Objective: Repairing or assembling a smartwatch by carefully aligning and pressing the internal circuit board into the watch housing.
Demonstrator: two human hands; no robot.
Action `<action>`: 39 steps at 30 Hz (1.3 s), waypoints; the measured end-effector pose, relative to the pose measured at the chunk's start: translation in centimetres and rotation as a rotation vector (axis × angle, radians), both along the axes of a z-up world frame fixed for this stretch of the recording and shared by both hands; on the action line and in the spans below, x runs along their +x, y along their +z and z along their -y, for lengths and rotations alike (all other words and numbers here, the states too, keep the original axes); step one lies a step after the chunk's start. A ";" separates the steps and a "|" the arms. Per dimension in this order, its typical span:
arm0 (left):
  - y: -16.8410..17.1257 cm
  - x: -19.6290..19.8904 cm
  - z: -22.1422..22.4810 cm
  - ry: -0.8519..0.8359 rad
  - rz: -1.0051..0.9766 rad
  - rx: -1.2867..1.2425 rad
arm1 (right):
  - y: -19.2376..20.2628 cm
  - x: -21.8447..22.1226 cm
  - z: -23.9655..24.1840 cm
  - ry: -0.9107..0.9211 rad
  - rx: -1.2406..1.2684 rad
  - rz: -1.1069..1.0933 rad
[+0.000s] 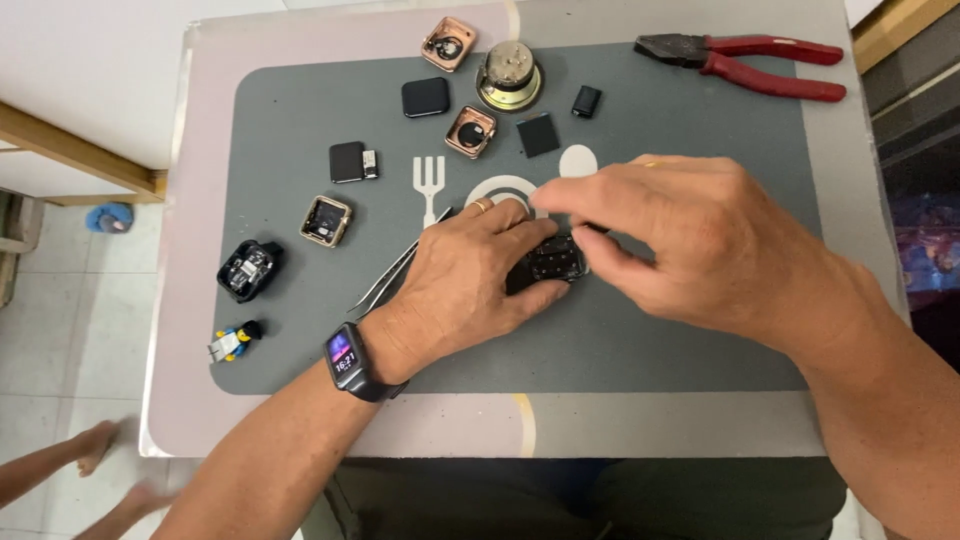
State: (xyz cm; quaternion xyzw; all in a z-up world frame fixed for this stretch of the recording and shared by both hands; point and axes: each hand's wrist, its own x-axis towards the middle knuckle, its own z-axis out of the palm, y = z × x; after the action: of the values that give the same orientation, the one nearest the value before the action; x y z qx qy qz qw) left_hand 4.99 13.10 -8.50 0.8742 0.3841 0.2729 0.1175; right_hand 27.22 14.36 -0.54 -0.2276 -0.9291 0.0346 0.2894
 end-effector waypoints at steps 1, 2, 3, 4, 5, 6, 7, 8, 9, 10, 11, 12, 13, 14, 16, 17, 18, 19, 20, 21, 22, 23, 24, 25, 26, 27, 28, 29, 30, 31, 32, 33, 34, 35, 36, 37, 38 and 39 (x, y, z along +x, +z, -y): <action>0.0 0.0 0.0 -0.003 0.008 0.016 | 0.4 -0.2 0.2 0.022 -0.048 -0.001; -0.1 0.0 0.0 -0.002 0.010 0.015 | 0.5 -0.2 0.2 0.023 -0.048 0.002; -0.1 0.0 0.0 -0.003 0.007 0.015 | 0.5 -0.2 0.2 0.019 -0.045 0.007; -0.1 0.0 0.0 -0.003 0.001 0.015 | 0.6 -0.3 0.3 0.015 -0.042 0.009; -0.2 0.2 0.1 -0.003 0.001 0.014 | 0.3 -0.1 0.2 0.015 -0.042 0.009; -0.3 0.3 0.1 0.008 -0.009 0.036 | 0.0 0.1 0.0 -0.009 -0.010 0.010; -0.4 0.3 0.2 0.020 -0.018 0.057 | -0.3 0.2 -0.2 -0.032 0.023 0.010; -0.4 0.6 0.4 0.031 -0.023 0.058 | 0.0 0.2 -0.2 -0.020 0.024 0.006; -0.4 0.8 0.6 0.050 -0.052 0.102 | 0.4 0.1 -0.1 -0.009 0.005 0.031; -0.5 0.9 0.8 0.071 -0.084 0.147 | 0.6 -0.1 0.0 0.006 -0.013 0.055; -0.5 0.8 0.8 0.086 -0.091 0.147 | 0.5 -0.2 0.1 0.021 -0.012 0.049; -0.5 0.8 0.8 0.081 -0.079 0.145 | 0.4 -0.2 0.2 -0.006 -0.013 0.042; -0.5 0.8 0.8 0.076 -0.067 0.142 | 0.3 -0.3 0.3 -0.032 -0.013 0.034; -0.5 0.7 0.8 0.082 -0.068 0.142 | 0.0 -0.3 0.2 -0.027 -0.013 0.033; -0.4 0.8 0.8 0.049 -0.061 0.147 | -0.5 -0.1 0.0 -0.073 0.017 0.023; -0.3 0.8 0.8 0.052 -0.060 0.147 | -0.3 -0.1 0.2 -0.070 0.017 0.024; -0.3 0.7 0.8 0.053 -0.057 0.147 | 0.0 -0.2 0.4 -0.092 -0.035 0.045; -0.3 0.7 0.8 0.055 -0.054 0.148 | 0.2 -0.2 0.7 -0.113 -0.088 0.065; -0.3 0.7 0.8 0.058 -0.055 0.146 | 0.0 -0.2 0.6 -0.110 -0.089 0.065; -0.3 0.7 0.8 0.045 -0.030 0.120 | -0.2 -0.2 0.5 -0.096 -0.049 0.053; -0.3 0.7 0.7 0.030 -0.006 0.094 | -0.4 -0.2 0.4 -0.085 -0.008 0.041; -0.4 0.6 0.6 0.030 -0.007 0.093 | -0.5 -0.2 0.4 -0.084 -0.009 0.039; -0.4 0.6 0.5 0.019 -0.011 0.066 | -0.6 -0.1 0.3 -0.101 0.000 0.042; -0.5 0.7 0.5 0.007 -0.014 0.040 | -0.7 0.0 0.3 -0.118 0.010 0.044; -0.6 0.8 0.5 0.007 -0.014 0.040 | -0.3 0.0 0.4 -0.118 0.010 0.044; -0.6 0.9 0.5 0.013 -0.005 0.053 | 0.0 -0.1 0.5 -0.098 -0.026 0.060; -0.7 1.0 0.5 0.020 0.003 0.065 | 0.3 -0.3 0.6 -0.074 -0.064 0.076; -0.7 1.1 0.6 0.023 0.002 0.063 | 0.2 -0.2 0.7 -0.071 -0.066 0.075; -0.6 1.2 0.7 0.034 0.006 0.080 | 0.1 -0.2 0.7 -0.075 -0.039 0.070; -0.6 1.3 0.8 0.045 0.010 0.098 | 0.0 -0.2 0.8 -0.079 -0.012 0.066; -0.6 1.2 0.8 0.048 0.008 0.097 | -0.2 0.0 0.7 -0.076 -0.013 0.064; -0.7 1.2 0.8 0.042 -0.003 0.095 | -0.4 0.2 0.5 -0.112 0.018 0.084; -0.7 1.2 0.7 0.036 -0.011 0.092 | -0.6 0.4 0.4 -0.148 0.049 0.105; -0.7 1.1 0.6 0.038 -0.011 0.092 | -0.6 0.3 0.4 -0.146 0.048 0.106; -0.7 1.1 0.5 0.023 -0.001 0.076 | -0.5 0.1 0.4 -0.120 0.040 0.092; -0.7 1.0 0.4 0.008 0.009 0.060 | -0.4 0.0 0.4 -0.094 0.033 0.079; -0.7 1.0 0.5 0.011 0.011 0.059 | -0.4 0.0 0.5 -0.092 0.032 0.081; -0.6 1.0 0.5 0.006 0.015 0.071 | -0.4 -0.1 0.5 -0.082 0.027 0.085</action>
State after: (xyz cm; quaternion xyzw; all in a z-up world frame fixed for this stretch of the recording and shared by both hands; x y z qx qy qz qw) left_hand 5.98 12.60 -9.11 0.8746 0.3760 0.2933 0.0881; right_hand 27.11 13.82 -0.92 -0.2628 -0.9309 0.0002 0.2537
